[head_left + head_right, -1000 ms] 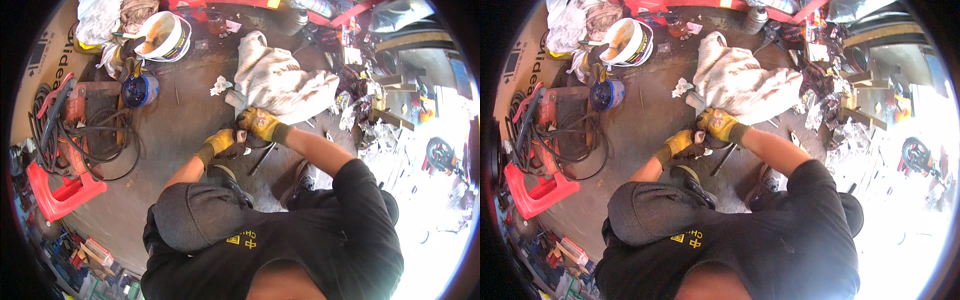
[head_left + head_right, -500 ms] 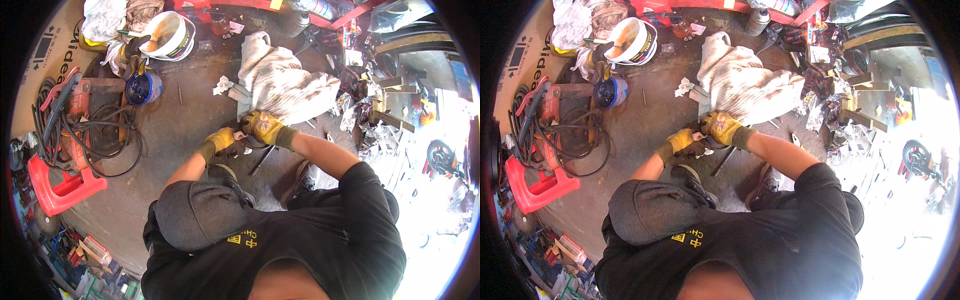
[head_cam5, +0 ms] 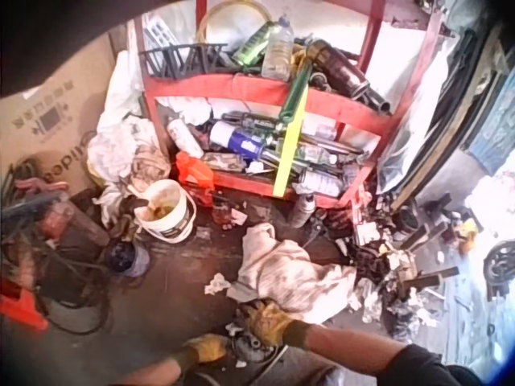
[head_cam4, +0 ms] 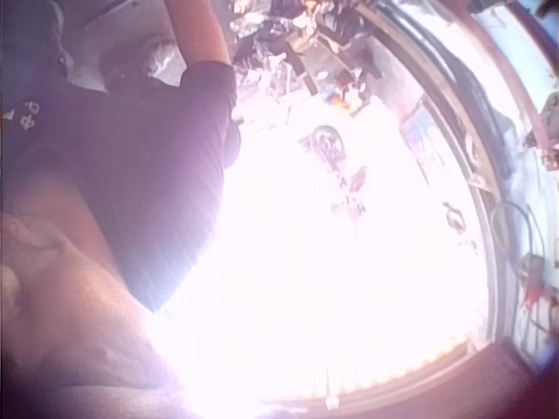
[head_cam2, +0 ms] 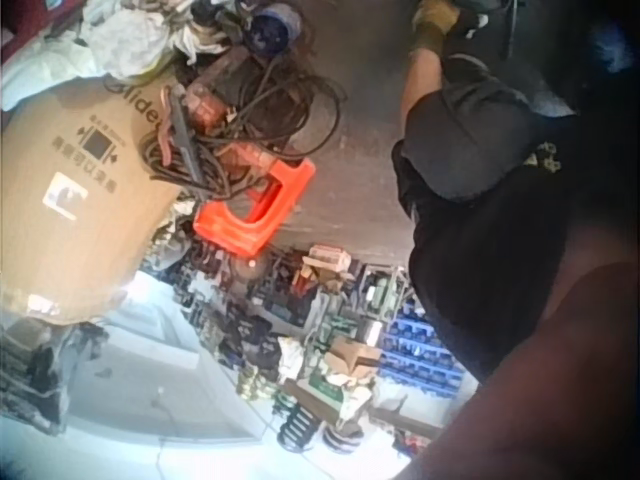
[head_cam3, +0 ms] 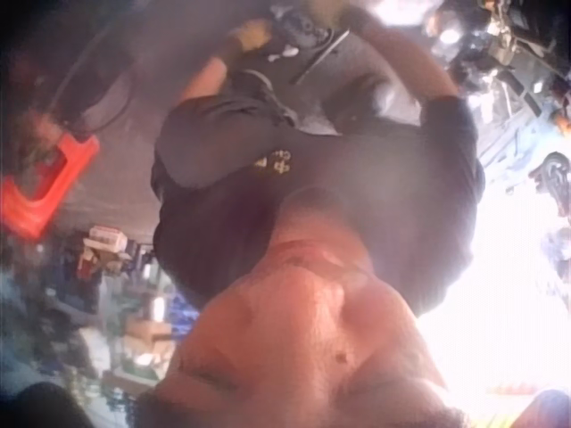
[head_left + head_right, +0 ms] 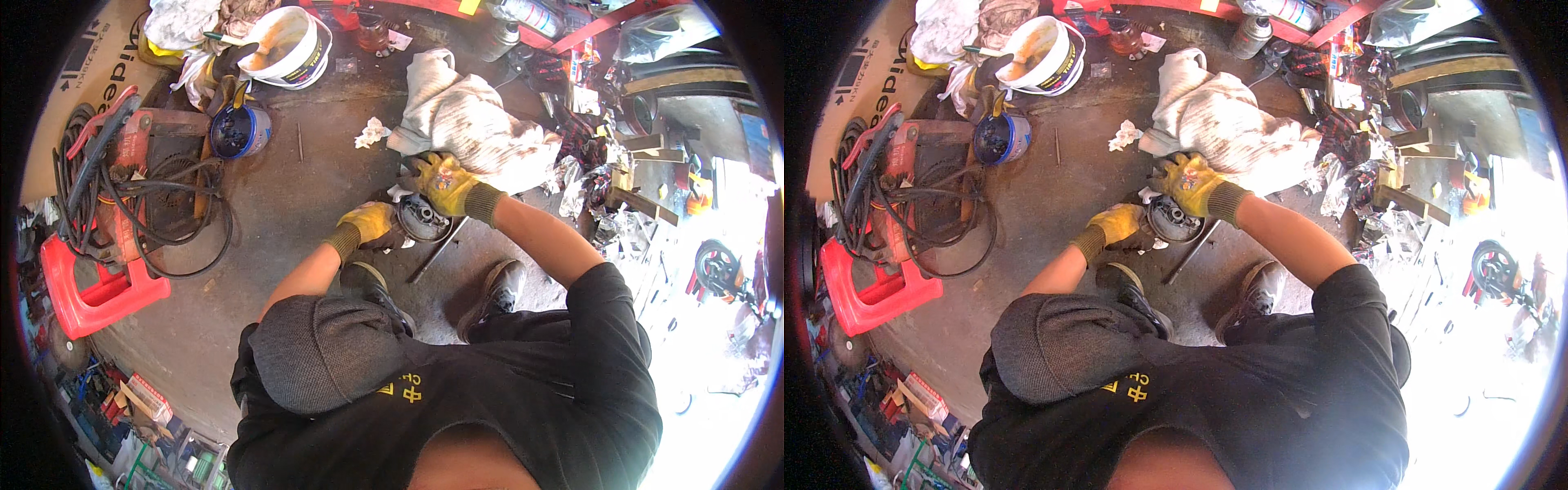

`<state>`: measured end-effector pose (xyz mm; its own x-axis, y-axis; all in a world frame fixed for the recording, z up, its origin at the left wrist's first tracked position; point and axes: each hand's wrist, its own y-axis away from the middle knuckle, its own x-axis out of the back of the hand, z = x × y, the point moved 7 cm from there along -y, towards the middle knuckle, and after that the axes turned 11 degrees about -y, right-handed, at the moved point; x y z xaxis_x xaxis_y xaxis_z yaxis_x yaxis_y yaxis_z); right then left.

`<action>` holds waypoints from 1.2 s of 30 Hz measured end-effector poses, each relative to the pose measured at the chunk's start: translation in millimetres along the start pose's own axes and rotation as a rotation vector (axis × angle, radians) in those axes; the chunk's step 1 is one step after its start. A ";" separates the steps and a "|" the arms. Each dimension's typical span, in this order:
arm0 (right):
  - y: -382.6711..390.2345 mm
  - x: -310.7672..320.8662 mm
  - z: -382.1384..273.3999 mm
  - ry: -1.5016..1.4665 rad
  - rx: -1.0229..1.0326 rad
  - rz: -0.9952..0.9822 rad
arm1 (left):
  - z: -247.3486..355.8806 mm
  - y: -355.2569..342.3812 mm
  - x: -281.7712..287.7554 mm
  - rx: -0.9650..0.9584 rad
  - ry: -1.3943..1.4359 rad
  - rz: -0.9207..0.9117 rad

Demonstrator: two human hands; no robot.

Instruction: The person sits on the floor in a cluttered workshop and works on a circular metal mechanical part. They use pliers to remove a small ring, wipe the part with a cloth, and apply lubricant from a small container. The person continues to manipulate the part with pliers and their hands, occasionally wiping it clean.

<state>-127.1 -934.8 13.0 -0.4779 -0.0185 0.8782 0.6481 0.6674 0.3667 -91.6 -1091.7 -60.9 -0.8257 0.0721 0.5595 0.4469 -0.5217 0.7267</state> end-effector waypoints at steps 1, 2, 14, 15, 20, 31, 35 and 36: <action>1.4 0.9 -6.6 -0.023 0.039 0.033 | 0.9 2.3 1.1 0.011 -0.061 -0.016; 1.4 1.6 -11.0 -0.028 0.062 0.072 | 3.2 4.4 1.1 0.018 -0.058 -0.055; -57.9 -7.8 6.2 -0.462 -0.051 -0.509 | 25.2 53.0 38.4 0.044 -0.216 0.143; -56.5 -6.8 3.1 -0.482 -0.050 -0.536 | 24.6 55.3 38.0 0.046 -0.202 0.148; -31.6 2.2 0.8 -0.870 0.123 -0.524 | 13.5 56.1 24.2 0.049 -0.143 0.139; -18.5 -43.9 8.1 -0.488 0.155 -0.120 | -2.5 42.5 5.0 0.020 -0.119 0.110; -14.5 -52.0 -0.8 -0.328 0.169 -0.021 | -3.2 41.6 3.4 0.042 -0.145 0.058; -11.8 -42.8 -8.5 -0.208 0.273 0.135 | -2.1 41.9 4.0 0.028 -0.132 0.063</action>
<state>-109.3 -948.1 -26.4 -0.5273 0.2160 0.8218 0.5450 0.8280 0.1320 -76.9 -1115.1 -29.1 -0.7438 0.1519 0.6509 0.5076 -0.5051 0.6980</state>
